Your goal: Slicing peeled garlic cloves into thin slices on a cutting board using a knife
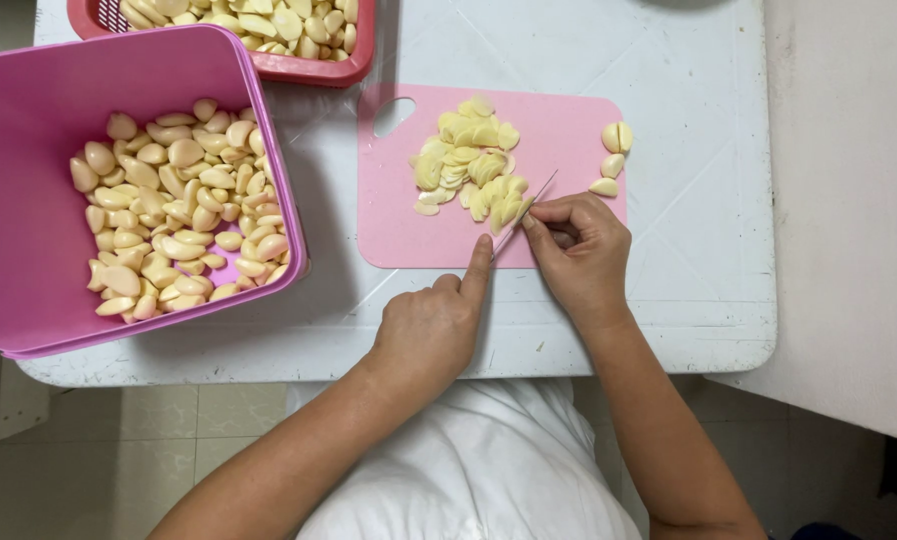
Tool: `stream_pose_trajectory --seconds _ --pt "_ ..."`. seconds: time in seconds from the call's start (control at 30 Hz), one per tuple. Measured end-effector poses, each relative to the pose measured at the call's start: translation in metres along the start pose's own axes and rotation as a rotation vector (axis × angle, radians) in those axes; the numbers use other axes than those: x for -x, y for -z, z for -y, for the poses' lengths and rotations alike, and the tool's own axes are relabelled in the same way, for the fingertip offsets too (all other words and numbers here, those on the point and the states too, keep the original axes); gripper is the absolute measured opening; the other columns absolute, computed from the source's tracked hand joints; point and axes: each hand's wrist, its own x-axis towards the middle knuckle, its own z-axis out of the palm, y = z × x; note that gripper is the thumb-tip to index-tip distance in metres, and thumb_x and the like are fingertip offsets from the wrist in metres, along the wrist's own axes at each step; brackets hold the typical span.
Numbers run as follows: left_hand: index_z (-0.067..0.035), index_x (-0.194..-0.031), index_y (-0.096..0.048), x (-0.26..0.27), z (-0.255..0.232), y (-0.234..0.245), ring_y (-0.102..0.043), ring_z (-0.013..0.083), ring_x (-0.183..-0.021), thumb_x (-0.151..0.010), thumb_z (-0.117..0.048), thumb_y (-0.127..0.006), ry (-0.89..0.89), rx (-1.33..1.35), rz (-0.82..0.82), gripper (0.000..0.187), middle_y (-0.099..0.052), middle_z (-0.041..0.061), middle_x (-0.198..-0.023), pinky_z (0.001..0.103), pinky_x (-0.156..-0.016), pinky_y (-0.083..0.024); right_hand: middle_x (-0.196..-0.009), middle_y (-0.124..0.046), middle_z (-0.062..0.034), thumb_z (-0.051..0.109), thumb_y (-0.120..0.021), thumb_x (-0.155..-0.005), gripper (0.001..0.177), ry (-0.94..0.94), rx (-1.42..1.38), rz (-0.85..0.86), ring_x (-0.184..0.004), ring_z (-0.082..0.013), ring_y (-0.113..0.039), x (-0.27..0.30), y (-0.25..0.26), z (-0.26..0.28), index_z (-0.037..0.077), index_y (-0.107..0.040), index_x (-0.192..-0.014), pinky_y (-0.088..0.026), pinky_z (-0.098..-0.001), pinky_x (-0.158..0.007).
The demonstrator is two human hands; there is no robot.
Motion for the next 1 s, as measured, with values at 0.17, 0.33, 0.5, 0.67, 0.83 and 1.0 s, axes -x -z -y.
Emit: stream_pose_trajectory --seconds 0.17,0.33,0.5,0.67,0.83,1.0 --pt "0.010 -0.158 -0.043 -0.011 0.000 -0.001 -0.073 0.0256 -0.048 -0.090 0.003 -0.059 -0.017 -0.017 -0.015 0.071 -0.072 0.015 -0.069 0.044 -0.040 -0.058 -0.097 -0.068 -0.0133 -0.005 -0.084 -0.092 0.009 0.014 0.007 -0.001 -0.087 -0.0230 -0.079 0.000 0.001 -0.002 -0.002 -0.077 -0.099 -0.065 -0.0258 -0.071" --pt "0.012 -0.157 -0.043 -0.011 0.000 -0.004 -0.073 0.0249 -0.048 -0.091 0.002 -0.059 -0.029 -0.010 -0.007 0.068 -0.073 0.017 -0.069 0.041 -0.037 -0.057 -0.097 -0.069 -0.0129 -0.003 -0.085 -0.092 0.010 0.027 0.022 -0.007 -0.087 -0.0228 -0.079 0.001 0.000 -0.004 -0.001 -0.078 -0.098 -0.065 -0.0253 -0.071" --pt "0.004 -0.161 -0.043 0.010 0.002 0.001 -0.074 0.0259 -0.051 -0.090 0.000 -0.059 0.008 -0.092 0.017 0.073 -0.072 0.014 -0.070 0.046 -0.044 -0.061 -0.098 -0.068 -0.0131 -0.003 -0.084 -0.093 0.009 0.033 0.001 0.000 -0.088 -0.0226 -0.079 0.000 0.001 -0.003 -0.001 -0.078 -0.099 -0.065 -0.0260 -0.072" --pt "0.002 -0.163 -0.039 0.012 0.011 0.011 -0.078 0.0367 -0.062 -0.097 -0.003 -0.051 0.098 0.159 0.109 0.067 -0.075 0.019 -0.079 0.054 -0.054 -0.061 -0.097 -0.068 -0.0140 -0.004 -0.083 -0.093 0.009 0.041 0.002 0.001 -0.088 -0.0243 -0.079 0.001 0.001 -0.001 -0.002 -0.077 -0.099 -0.065 -0.0277 -0.072" --pt "0.004 -0.163 -0.039 0.011 0.008 0.018 -0.077 0.0349 -0.060 -0.096 0.001 -0.050 0.110 0.180 0.105 0.068 -0.076 0.018 -0.077 0.050 -0.053 -0.061 -0.097 -0.068 -0.0137 -0.004 -0.083 -0.094 0.008 0.038 0.020 0.002 -0.088 -0.0235 -0.079 0.000 0.000 0.001 -0.001 -0.077 -0.099 -0.065 -0.0262 -0.070" --pt "0.003 -0.163 -0.038 0.017 0.001 0.021 -0.076 0.0340 -0.057 -0.097 0.000 -0.052 0.097 0.185 0.095 0.068 -0.075 0.019 -0.076 0.049 -0.051 -0.061 -0.097 -0.069 -0.0139 -0.004 -0.083 -0.094 0.008 0.028 0.025 0.000 -0.088 -0.0243 -0.079 0.001 0.000 0.002 -0.002 -0.077 -0.099 -0.065 -0.0267 -0.070"
